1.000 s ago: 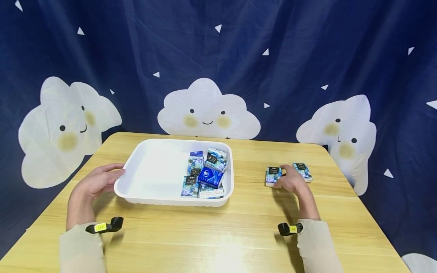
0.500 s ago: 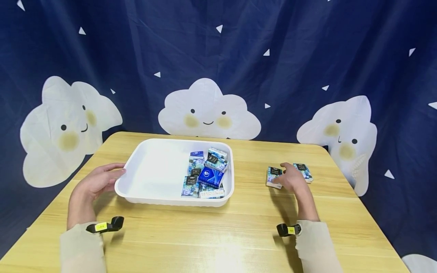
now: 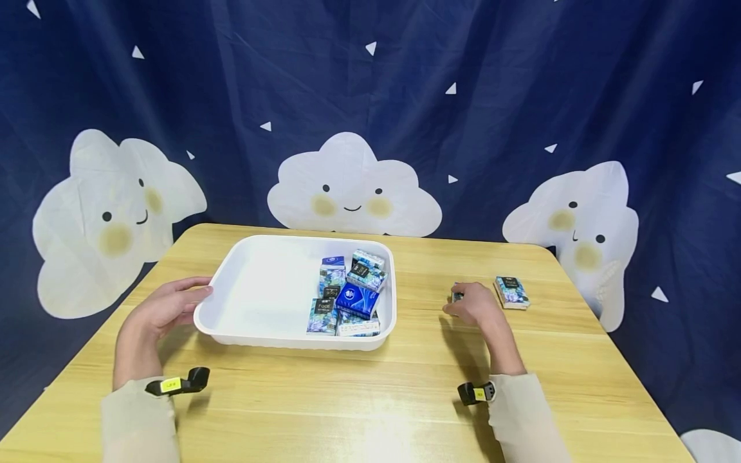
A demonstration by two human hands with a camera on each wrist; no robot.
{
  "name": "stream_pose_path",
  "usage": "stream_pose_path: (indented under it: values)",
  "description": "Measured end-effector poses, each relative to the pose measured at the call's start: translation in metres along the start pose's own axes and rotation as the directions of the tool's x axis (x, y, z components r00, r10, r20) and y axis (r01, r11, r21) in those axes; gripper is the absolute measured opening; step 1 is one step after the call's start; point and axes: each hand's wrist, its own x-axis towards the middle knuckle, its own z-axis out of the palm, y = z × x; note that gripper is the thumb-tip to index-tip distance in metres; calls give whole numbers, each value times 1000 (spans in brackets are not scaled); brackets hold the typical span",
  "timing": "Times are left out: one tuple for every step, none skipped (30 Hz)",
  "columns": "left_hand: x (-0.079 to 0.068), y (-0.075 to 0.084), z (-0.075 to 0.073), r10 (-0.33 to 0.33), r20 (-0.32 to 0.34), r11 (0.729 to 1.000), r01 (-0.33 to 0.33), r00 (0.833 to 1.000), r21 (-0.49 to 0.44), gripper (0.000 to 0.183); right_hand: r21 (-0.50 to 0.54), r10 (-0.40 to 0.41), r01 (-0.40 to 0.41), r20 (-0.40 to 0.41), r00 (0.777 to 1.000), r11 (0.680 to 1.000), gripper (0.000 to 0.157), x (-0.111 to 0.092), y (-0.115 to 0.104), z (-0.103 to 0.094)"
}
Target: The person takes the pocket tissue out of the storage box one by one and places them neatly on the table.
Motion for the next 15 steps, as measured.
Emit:
stream_pose_path:
  values:
    - [0, 0, 0, 2, 1, 1000, -2, 1000, 2, 67, -11, 1, 0, 7, 1000, 1000, 57, -1, -1, 0]
    - [0, 0, 0, 4, 3, 1000, -4, 1000, 3, 67, -24, -5, 6, 10, 1000, 1000, 55, -1, -2, 0]
    - [0, 0, 0, 5, 4, 1000, -5, 1000, 2, 68, -29, -6, 6, 14, 1000, 1000, 53, -2, -2, -1]
    - [0, 0, 0, 7, 5, 1000, -7, 1000, 3, 68, -29, -6, 6, 20, 1000, 1000, 50, -2, -2, -1]
    - [0, 0, 0, 7, 4, 1000, -7, 1000, 2, 68, -28, -6, 6, 27, 1000, 1000, 48, -2, -2, -1]
    - [-1, 0, 0, 9, 4, 1000, -9, 1000, 1, 68, -23, -4, 5, 33, 999, 1000, 47, -3, -3, -1]
    - [-1, 0, 0, 10, 3, 1000, -10, 1000, -1, 69, -21, -6, 7, 40, 999, 1000, 46, -3, -3, -1]
    - [-1, 0, 0, 10, 0, 1000, -10, 1000, -1, 69, -20, -9, 10, 46, 999, 1000, 45, -3, -2, -1]
    - [-2, 0, 1, 11, -4, 1000, -11, 1000, -2, 69, -19, -9, 10, 54, 998, 1000, 44, -3, -2, -2]
    - [-2, 0, 1, 12, -6, 1000, -12, 1000, -3, 68, -19, -11, 12, 59, 998, 1000, 45, -3, -2, -3]
    - [-2, 0, 1, 12, -9, 1000, -12, 1000, -4, 68, -25, -14, 16, 61, 998, 1000, 45, -3, -1, -4]
    - [-2, 0, 1, 14, -10, 1000, -14, 1000, -4, 68, -29, -15, 17, 67, 998, 999, 45, -3, 0, -5]
    - [-2, 0, 1, 14, -10, 1000, -14, 1000, -6, 68, -38, -20, 23, 70, 997, 999, 46, -3, 2, -6]
    - [-2, 0, 1, 14, -10, 1000, -14, 1000, -6, 68, -40, -19, 22, 74, 997, 999, 46, -3, 3, -7]
    - [-2, 0, 1, 14, -7, 1000, -14, 1000, -7, 68, -41, -16, 19, 76, 997, 999, 47, -4, 5, -8]
